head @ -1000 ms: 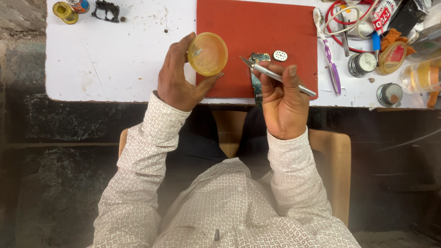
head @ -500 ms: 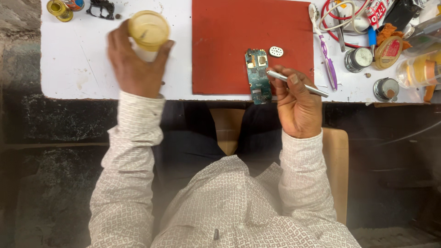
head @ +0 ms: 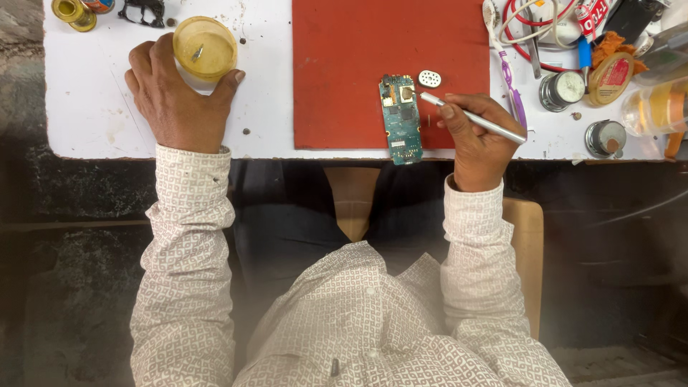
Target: The person holds a phone motherboard over a red mat and works on it with a metal rod tool, scraping and probing its components. They dip the tool into a small yellow container of paste, brush the board with a toothbrush, and then heat components on the board with a soldering iron.
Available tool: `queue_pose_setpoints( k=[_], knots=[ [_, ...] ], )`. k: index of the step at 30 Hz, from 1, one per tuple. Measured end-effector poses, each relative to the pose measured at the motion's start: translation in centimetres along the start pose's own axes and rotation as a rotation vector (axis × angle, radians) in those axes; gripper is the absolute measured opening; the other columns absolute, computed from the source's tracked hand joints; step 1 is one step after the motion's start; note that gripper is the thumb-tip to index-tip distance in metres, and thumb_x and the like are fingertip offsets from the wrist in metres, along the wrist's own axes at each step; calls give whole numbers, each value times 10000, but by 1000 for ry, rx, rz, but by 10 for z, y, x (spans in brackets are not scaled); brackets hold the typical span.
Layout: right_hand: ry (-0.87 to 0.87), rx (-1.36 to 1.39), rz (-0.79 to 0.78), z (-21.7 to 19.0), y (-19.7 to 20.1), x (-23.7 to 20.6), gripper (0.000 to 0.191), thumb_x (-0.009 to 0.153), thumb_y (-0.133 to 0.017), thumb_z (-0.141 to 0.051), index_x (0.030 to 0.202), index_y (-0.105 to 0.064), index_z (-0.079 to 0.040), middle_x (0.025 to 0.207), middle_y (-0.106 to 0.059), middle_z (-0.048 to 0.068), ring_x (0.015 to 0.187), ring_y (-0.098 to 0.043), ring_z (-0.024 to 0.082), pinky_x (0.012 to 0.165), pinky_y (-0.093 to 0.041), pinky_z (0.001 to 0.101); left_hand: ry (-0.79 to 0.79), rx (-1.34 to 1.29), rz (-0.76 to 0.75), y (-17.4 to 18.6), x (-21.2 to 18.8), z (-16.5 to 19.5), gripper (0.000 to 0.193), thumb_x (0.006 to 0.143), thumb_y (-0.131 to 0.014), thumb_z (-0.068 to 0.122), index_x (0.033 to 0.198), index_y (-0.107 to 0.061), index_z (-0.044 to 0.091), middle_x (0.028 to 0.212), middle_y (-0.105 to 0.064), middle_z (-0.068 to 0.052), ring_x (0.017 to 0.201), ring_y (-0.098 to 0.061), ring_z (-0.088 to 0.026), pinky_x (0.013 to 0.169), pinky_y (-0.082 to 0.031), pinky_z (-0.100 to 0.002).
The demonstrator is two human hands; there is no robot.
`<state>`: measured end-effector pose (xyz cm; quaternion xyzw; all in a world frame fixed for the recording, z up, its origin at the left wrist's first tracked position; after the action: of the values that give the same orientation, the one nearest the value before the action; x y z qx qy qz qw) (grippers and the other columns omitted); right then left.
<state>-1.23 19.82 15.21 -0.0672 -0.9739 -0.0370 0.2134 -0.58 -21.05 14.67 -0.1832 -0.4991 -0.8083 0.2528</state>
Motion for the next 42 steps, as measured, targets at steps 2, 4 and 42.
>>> queue_pose_setpoints(
  k=[2, 4, 42],
  knots=[
    [-6, -35, -4, 1, -2, 2, 256, 943, -858, -135, 1073, -740, 51, 868, -687, 66, 761, -666, 111, 716, -538, 203, -13, -16, 16, 3, 0, 2, 910, 785, -1004, 306, 1429, -437, 7, 1392, -449, -183, 1287, -475, -380, 1068, -448, -575],
    [44, -108, -25, -2, -5, 3, 230, 954, -857, -128, 1075, -757, 40, 865, -691, 61, 729, -589, 94, 679, -466, 196, -25, -25, 40, 7, 0, 6, 1015, 787, -1048, 331, 1475, -384, -12, 1416, -403, -217, 1301, -447, -414, 1064, -427, -599],
    [65, -40, -13, 3, 2, -1, 167, 987, -807, -90, 1034, -724, 47, 922, -722, 118, 805, -678, 156, 731, -548, 254, -27, -432, 20, -3, 3, 21, 864, 902, -979, 139, 1519, -388, 9, 1497, -525, -175, 1378, -584, -341, 1141, -539, -470]
  ],
)
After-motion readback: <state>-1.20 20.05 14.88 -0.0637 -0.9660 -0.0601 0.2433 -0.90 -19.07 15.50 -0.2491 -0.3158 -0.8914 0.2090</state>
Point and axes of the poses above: each hand's wrist, its own x-axis towards the middle knuckle, its own y-axis out of the back of the hand, z = x × y, the point moved 8 cm from there along x, towards the middle knuckle
